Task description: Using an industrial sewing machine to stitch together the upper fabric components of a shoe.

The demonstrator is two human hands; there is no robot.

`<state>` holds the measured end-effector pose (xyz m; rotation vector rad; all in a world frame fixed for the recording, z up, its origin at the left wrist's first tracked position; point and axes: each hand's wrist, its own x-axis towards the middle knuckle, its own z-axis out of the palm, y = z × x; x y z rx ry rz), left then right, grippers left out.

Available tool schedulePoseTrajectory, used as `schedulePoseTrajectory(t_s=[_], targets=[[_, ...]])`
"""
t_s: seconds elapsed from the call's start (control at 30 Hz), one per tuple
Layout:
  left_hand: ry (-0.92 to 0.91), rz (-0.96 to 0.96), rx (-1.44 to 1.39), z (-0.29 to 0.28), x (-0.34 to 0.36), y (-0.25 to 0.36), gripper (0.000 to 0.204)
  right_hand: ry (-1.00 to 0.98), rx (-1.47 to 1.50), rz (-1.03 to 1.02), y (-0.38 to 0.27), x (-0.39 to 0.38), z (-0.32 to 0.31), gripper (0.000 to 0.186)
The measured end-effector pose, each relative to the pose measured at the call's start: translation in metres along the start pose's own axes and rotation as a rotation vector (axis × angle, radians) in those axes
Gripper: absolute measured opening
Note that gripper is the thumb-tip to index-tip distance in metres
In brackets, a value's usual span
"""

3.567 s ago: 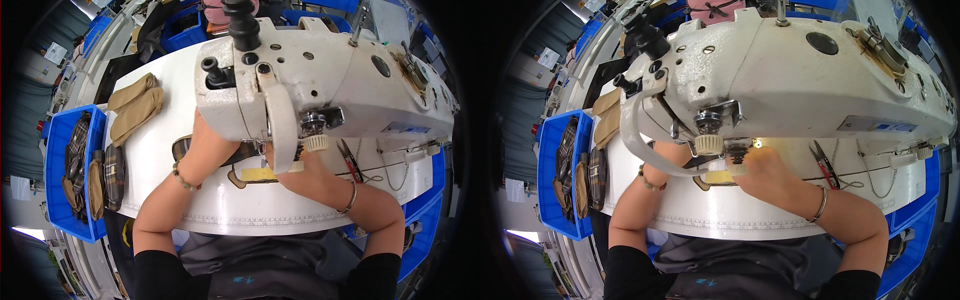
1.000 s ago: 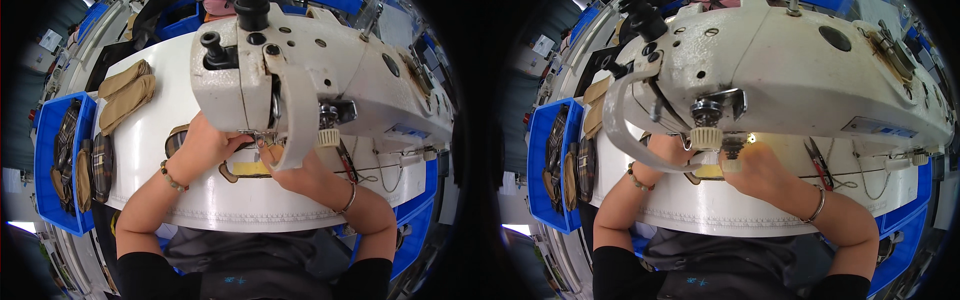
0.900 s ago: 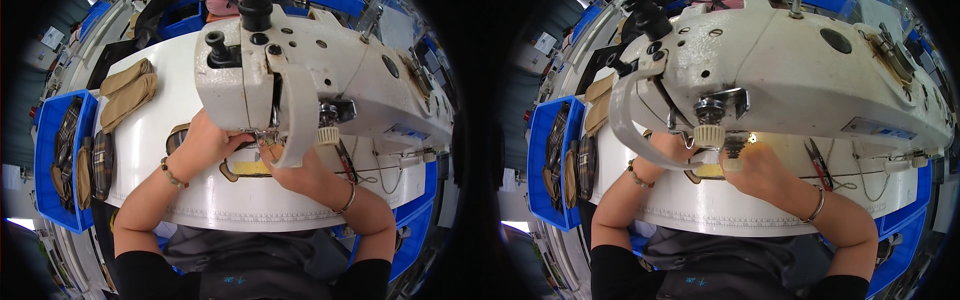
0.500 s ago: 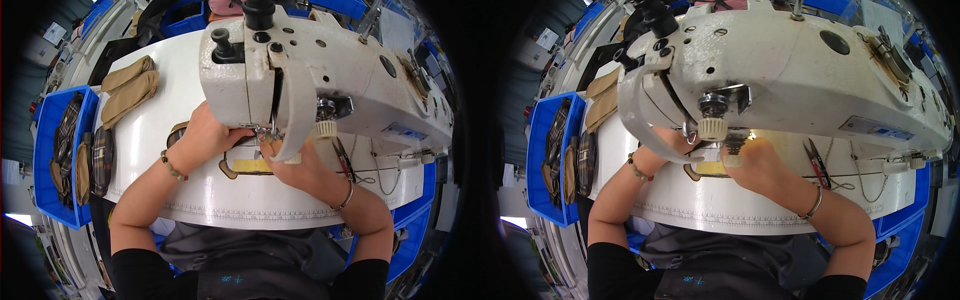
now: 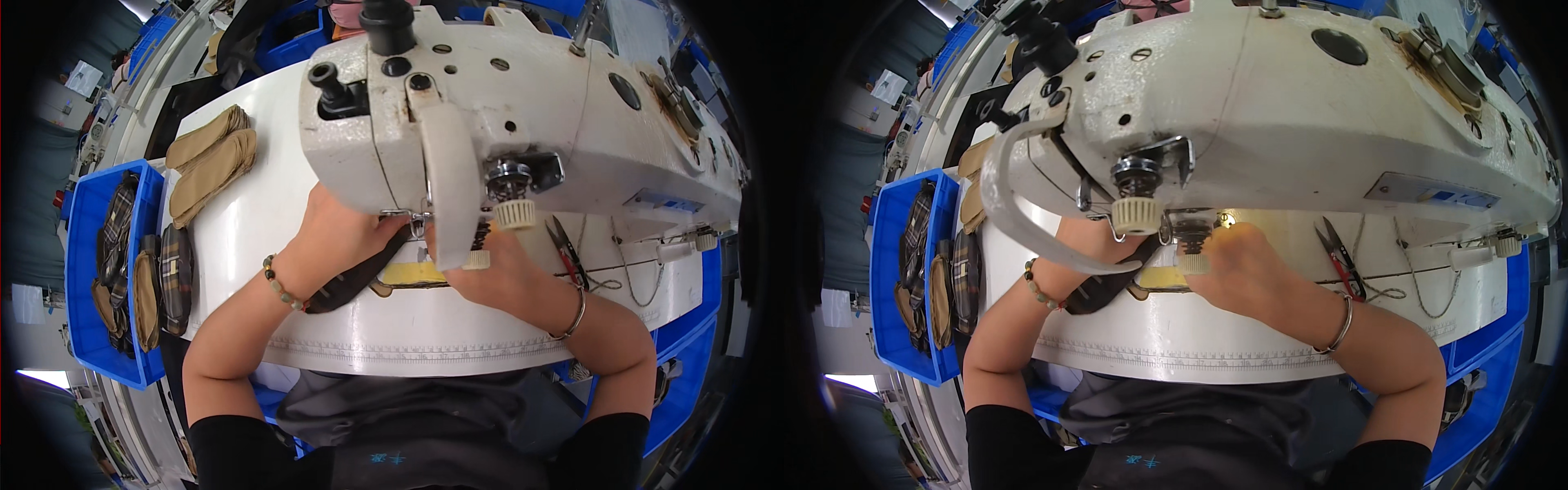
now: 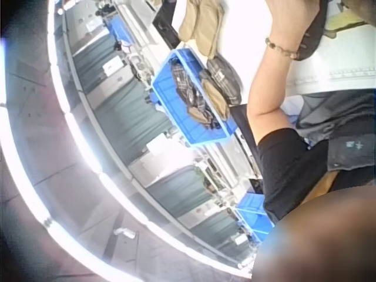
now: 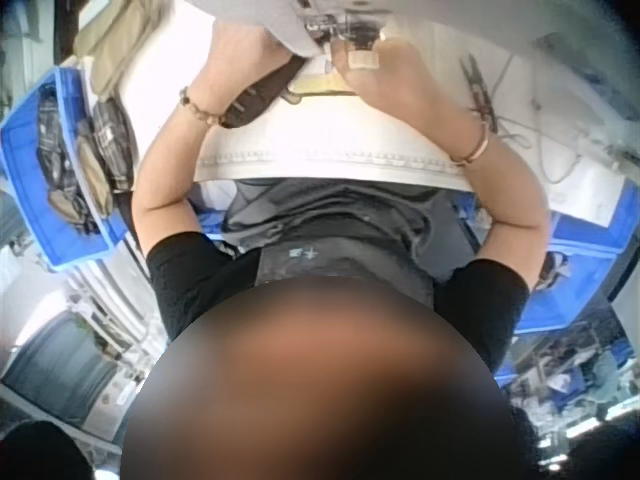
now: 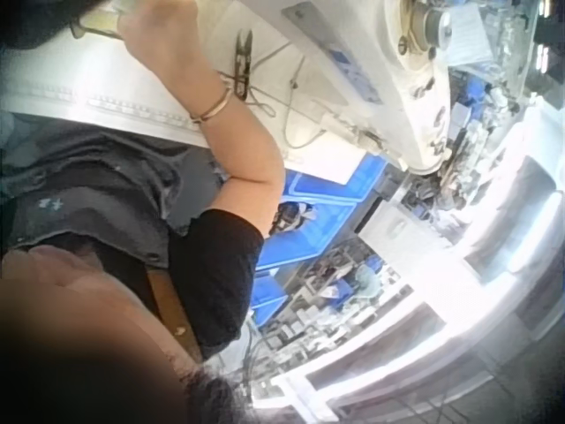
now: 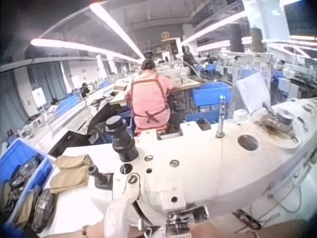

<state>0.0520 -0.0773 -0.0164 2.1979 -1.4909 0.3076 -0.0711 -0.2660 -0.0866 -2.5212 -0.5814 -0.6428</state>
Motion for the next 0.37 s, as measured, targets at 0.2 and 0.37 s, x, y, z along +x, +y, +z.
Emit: schedulePoseTrajectory(t_s=[0.2,0.37], targets=[[-0.057,-0.171,-0.049,0.002,-0.006,0.003,0.016,-0.151,-0.275,-0.18,-0.019,0.008,-0.01,0.036],[-0.038,-0.265,-0.218,0.012,-0.019,-0.01,0.02,-0.092,-0.19,-0.268,-0.023,0.01,-0.012,0.047]])
